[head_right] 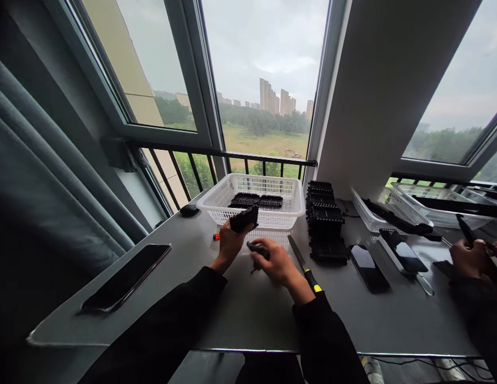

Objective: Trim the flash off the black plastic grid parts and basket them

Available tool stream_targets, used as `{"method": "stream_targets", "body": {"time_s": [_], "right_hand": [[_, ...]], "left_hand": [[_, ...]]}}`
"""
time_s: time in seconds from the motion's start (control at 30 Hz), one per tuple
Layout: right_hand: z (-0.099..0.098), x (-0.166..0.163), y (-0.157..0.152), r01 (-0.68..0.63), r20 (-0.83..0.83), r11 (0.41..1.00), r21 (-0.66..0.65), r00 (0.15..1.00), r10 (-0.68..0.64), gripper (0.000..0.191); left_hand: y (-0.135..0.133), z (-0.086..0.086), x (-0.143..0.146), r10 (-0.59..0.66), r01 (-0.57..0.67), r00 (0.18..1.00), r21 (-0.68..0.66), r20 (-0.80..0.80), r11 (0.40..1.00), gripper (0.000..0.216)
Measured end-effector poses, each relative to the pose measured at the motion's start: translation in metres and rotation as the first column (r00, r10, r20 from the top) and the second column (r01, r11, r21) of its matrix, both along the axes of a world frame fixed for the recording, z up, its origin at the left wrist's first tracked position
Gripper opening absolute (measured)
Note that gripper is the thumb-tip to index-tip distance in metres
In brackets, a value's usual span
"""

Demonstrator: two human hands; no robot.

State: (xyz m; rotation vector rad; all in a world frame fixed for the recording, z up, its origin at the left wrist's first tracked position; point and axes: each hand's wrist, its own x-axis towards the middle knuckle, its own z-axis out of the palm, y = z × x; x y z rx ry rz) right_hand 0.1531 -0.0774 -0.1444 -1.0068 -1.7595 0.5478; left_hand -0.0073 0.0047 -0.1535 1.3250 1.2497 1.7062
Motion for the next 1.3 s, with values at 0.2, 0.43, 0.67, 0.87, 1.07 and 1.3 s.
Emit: {"method": "stream_targets", "body": {"time_s": [0.2,0.43,0.67,0.87,1.07,1.3], "right_hand": [[-0.019,0.006,0.017,-0.050,-0.170,0.976,-0.211,0.985,0.014,0.048],[-0.011,0.011,0.021,-0.266,-0.620,0.836,-0.480,0.777,-0.109,0.052],[-0.009,0.015,0.019,-0.249,-0.670,0.831,-0.498,0.719,-0.186,0.041],[-0.011,0.015,0.024,0.017,-0.609,0.926,-0.376,0.749,-0.261,0.047],[-0.009,0.024,0.017,0.355,-0.151,0.894,-0.275,0.902,-0.405,0.039],[-0.004,0.023,0.007,0.511,0.591,0.840,-0.182,0.740,-0.322,0.019]], "left_hand": [[-0.004,-0.001,-0.003,0.083,-0.002,0.947,0.252,-0.311,0.968,0.022],[-0.021,0.006,-0.002,0.073,0.208,0.745,0.335,-0.663,0.919,0.022],[-0.011,0.002,0.008,-0.050,0.101,0.980,0.265,-0.191,0.959,0.027],[-0.011,0.006,0.012,-0.633,0.641,0.767,-0.097,0.104,0.761,0.047],[-0.014,0.009,0.011,-0.564,0.567,0.824,-0.104,0.062,0.817,0.042],[-0.006,0.007,0.009,-0.413,0.419,0.903,-0.028,0.116,0.908,0.036]]}}
